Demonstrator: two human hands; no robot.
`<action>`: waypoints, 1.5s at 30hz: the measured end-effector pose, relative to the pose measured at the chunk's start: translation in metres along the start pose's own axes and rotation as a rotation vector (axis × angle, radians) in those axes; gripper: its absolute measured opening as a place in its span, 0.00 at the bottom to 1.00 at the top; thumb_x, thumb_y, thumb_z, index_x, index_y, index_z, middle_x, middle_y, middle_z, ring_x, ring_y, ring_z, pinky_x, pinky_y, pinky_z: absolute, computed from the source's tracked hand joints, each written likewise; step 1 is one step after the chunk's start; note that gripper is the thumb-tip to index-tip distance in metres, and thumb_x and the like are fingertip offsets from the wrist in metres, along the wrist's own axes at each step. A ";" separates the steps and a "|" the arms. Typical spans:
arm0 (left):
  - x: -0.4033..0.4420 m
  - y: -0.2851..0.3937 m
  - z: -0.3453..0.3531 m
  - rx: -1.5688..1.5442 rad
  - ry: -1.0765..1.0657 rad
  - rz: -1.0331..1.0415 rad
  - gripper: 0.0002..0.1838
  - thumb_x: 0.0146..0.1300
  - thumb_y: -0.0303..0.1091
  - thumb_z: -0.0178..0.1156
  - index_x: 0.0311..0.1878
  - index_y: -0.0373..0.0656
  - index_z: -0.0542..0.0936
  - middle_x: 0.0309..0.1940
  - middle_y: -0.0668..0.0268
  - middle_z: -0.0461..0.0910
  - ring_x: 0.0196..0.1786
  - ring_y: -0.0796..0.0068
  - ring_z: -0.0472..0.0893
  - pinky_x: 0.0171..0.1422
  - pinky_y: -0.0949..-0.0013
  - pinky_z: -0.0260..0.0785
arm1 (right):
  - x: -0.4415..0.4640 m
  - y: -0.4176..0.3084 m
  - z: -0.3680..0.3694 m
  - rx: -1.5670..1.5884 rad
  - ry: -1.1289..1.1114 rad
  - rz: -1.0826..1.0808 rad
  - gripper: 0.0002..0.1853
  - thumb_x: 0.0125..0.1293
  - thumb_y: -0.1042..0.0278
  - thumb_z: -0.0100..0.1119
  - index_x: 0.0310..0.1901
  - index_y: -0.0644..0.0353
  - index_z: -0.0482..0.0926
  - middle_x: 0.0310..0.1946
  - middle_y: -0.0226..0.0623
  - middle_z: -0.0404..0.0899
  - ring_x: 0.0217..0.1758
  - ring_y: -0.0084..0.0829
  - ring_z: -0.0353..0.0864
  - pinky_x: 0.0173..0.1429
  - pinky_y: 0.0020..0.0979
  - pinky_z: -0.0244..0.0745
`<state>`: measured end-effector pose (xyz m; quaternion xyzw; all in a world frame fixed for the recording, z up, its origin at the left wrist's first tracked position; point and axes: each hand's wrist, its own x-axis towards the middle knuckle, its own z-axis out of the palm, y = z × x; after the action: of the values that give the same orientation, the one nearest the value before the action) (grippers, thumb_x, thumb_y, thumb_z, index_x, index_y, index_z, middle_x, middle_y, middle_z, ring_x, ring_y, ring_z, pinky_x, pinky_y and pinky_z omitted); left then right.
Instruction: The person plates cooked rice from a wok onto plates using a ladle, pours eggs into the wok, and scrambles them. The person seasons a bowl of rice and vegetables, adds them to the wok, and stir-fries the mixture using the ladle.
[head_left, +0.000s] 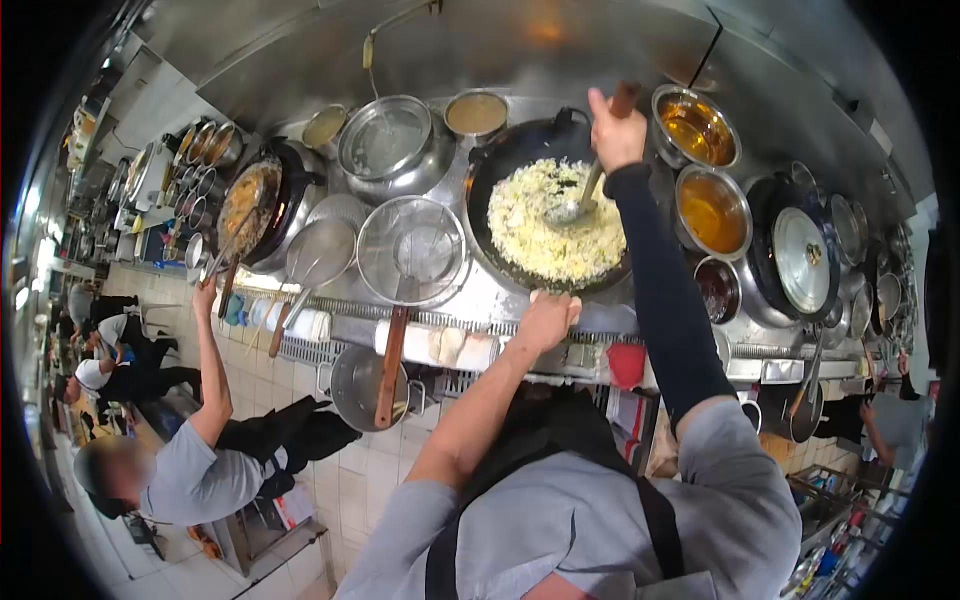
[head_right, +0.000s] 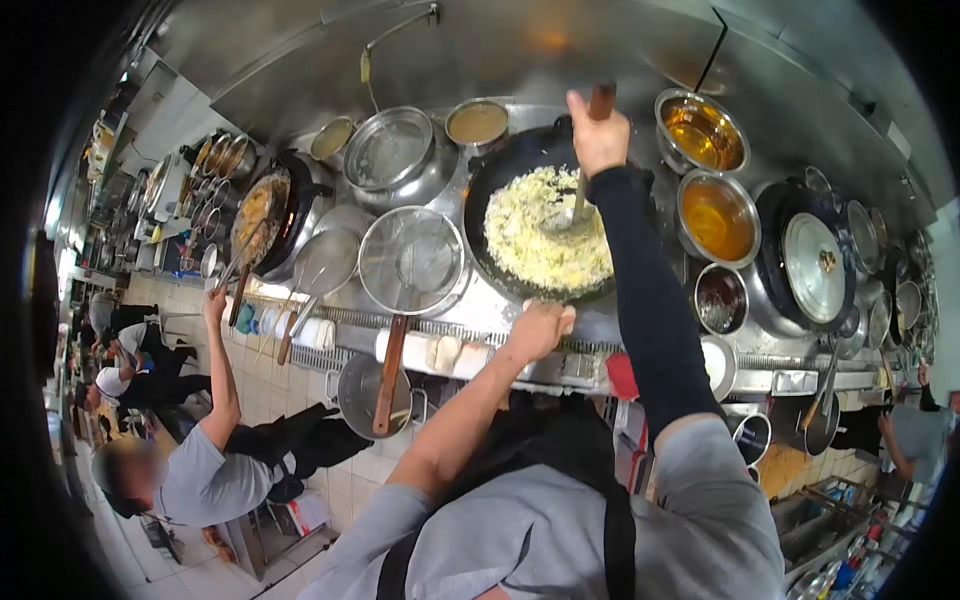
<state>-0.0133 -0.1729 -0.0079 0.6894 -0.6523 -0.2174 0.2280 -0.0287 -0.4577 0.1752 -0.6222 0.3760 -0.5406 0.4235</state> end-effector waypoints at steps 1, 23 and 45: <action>0.002 0.001 -0.004 0.010 -0.020 0.006 0.19 0.81 0.45 0.51 0.44 0.37 0.81 0.43 0.48 0.87 0.52 0.43 0.82 0.61 0.46 0.73 | -0.006 -0.015 0.001 0.053 0.055 -0.073 0.26 0.75 0.56 0.69 0.23 0.65 0.73 0.15 0.34 0.71 0.20 0.25 0.74 0.29 0.38 0.67; 0.016 -0.002 -0.004 -0.036 0.013 0.020 0.19 0.79 0.45 0.53 0.40 0.37 0.81 0.40 0.47 0.86 0.49 0.39 0.81 0.56 0.43 0.73 | -0.107 0.017 -0.043 0.323 0.080 0.065 0.25 0.76 0.61 0.68 0.21 0.54 0.69 0.18 0.23 0.72 0.18 0.19 0.68 0.26 0.30 0.61; -0.006 -0.013 -0.007 -0.026 0.000 0.010 0.18 0.78 0.45 0.56 0.41 0.38 0.82 0.39 0.47 0.86 0.50 0.41 0.80 0.58 0.45 0.74 | -0.075 -0.002 -0.123 -0.225 -0.438 -0.243 0.21 0.76 0.61 0.66 0.23 0.56 0.75 0.17 0.24 0.71 0.22 0.18 0.72 0.30 0.27 0.66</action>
<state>0.0009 -0.1664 -0.0100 0.6829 -0.6530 -0.2249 0.2382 -0.1601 -0.4026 0.1580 -0.8079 0.2559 -0.3948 0.3548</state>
